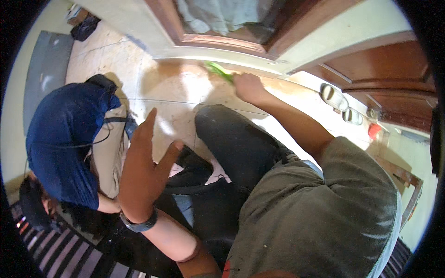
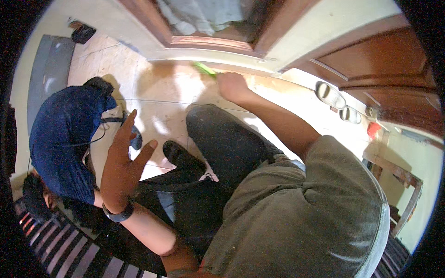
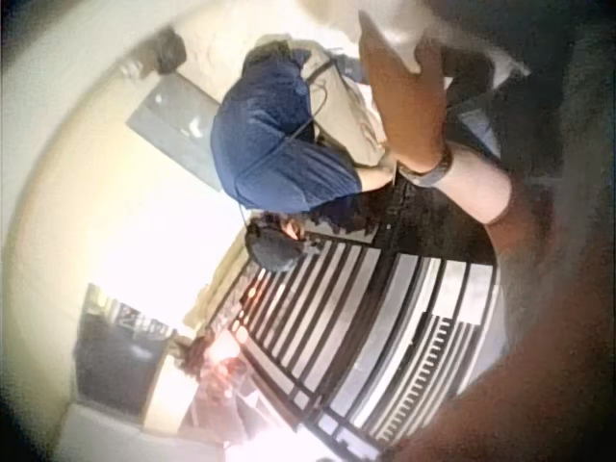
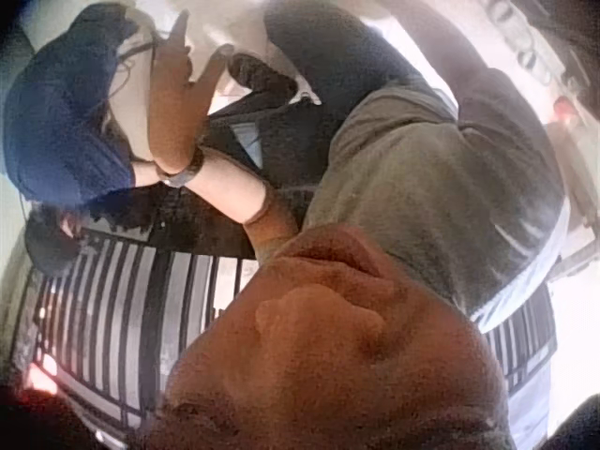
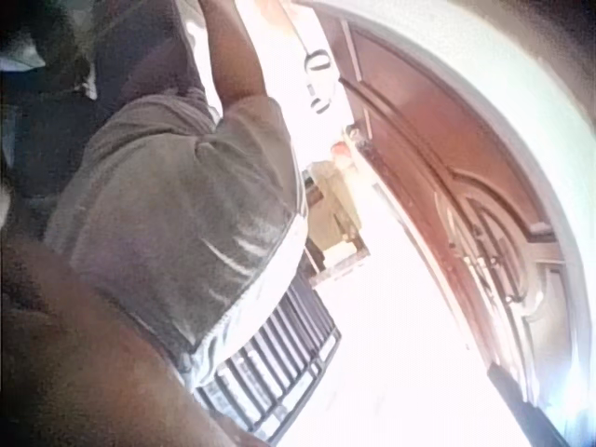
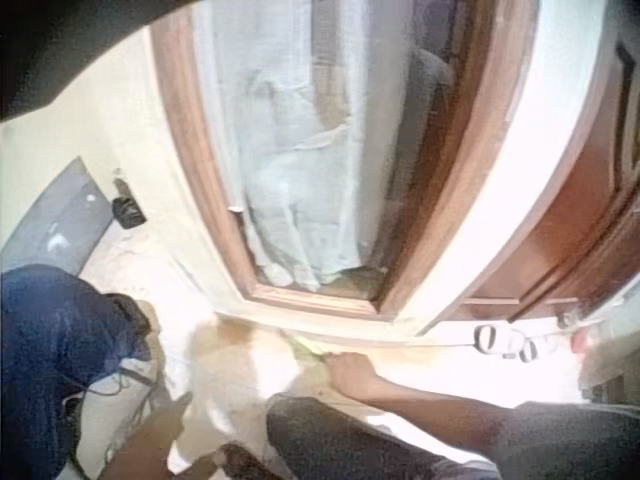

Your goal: The person cleans the floor along a wall and door frame using a small brush, then moves footwear and a plastic bag before continuing to sweep dirt from the edge of the wall.

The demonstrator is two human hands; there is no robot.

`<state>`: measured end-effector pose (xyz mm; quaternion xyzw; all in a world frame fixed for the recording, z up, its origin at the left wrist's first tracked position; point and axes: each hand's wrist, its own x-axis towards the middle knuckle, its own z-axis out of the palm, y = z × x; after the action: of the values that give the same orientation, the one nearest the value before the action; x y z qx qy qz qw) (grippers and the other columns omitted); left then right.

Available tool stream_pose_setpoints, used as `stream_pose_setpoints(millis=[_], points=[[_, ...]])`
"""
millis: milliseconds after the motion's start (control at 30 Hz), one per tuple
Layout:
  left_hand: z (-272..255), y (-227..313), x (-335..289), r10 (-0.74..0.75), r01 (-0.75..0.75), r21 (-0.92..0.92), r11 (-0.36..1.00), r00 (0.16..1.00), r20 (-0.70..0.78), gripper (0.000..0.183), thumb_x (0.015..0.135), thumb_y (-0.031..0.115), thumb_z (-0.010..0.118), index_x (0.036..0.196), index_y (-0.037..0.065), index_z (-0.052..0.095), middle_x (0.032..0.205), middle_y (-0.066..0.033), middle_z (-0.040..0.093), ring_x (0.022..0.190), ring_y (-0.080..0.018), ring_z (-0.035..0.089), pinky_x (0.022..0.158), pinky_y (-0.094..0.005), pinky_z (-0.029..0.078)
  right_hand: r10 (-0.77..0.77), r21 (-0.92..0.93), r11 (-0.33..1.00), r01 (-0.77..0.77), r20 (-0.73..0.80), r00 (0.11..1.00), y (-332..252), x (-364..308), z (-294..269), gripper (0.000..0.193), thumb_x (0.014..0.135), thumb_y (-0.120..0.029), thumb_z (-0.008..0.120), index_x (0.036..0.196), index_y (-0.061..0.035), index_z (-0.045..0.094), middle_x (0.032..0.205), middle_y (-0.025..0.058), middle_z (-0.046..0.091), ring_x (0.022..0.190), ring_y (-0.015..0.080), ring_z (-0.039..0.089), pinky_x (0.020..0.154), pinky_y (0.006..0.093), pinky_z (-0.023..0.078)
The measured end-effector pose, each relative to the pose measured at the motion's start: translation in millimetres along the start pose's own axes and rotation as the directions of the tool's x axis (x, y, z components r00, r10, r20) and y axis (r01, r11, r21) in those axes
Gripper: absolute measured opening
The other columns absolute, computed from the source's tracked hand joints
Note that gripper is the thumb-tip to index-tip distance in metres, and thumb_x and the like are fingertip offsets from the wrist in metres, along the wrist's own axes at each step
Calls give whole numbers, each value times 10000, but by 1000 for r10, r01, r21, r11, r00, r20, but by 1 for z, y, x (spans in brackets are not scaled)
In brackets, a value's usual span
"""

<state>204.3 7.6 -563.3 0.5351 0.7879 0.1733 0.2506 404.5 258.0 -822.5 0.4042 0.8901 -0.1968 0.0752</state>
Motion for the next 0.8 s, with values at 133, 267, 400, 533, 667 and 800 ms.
stream_pose_setpoints(millis=[133,267,400,533,667,800], points=[[-11,-14,-19,-8,7,-10,1000,999,-49,739,932,225,787,1544,-3,442,1407,-312,582,1317,-436,572,1098,-459,458,-248,401,870,287,-147,957,-145,132,56,271,937,-247,627,1121,-77,730,971,218,755,938,416,729,860,533,577],[-34,-24,-27,-51,49,-74,996,998,-23,758,914,132,791,1567,12,425,1468,-284,558,1355,-381,562,1139,-433,432,-408,313,874,373,53,912,-229,305,171,181,851,-238,711,934,-92,777,898,182,758,898,362,748,839,481,596],[-46,-30,-11,-36,52,-203,978,996,80,779,904,127,773,1551,-69,386,1464,-347,518,1378,-455,518,1162,-480,399,-231,55,973,226,107,967,-159,394,225,162,700,-125,800,861,-128,779,901,179,749,888,317,751,771,433,609],[-57,-57,-9,-160,183,-220,958,980,121,791,898,117,764,1572,-43,381,1503,-307,510,1381,-406,531,1146,-470,420,-328,-60,942,329,25,944,-142,341,257,352,672,-74,820,1018,-85,759,998,191,735,951,379,734,814,448,613],[-63,-78,-10,-200,210,-167,963,977,72,827,883,157,771,1579,-42,371,1538,-286,491,1344,-395,560,1087,-459,474,157,550,808,-212,147,977,-64,216,242,246,858,-222,726,989,-16,709,854,139,669,682,288,651,580,403,539],[-40,-96,10,211,-231,-216,949,971,-112,665,1021,241,706,1571,6,416,1520,-227,544,1338,-487,547,1112,-499,455,519,586,447,-676,446,729,60,99,187,447,982,-371,686,821,46,690,557,41,516,409,178,490,378,352,389]])
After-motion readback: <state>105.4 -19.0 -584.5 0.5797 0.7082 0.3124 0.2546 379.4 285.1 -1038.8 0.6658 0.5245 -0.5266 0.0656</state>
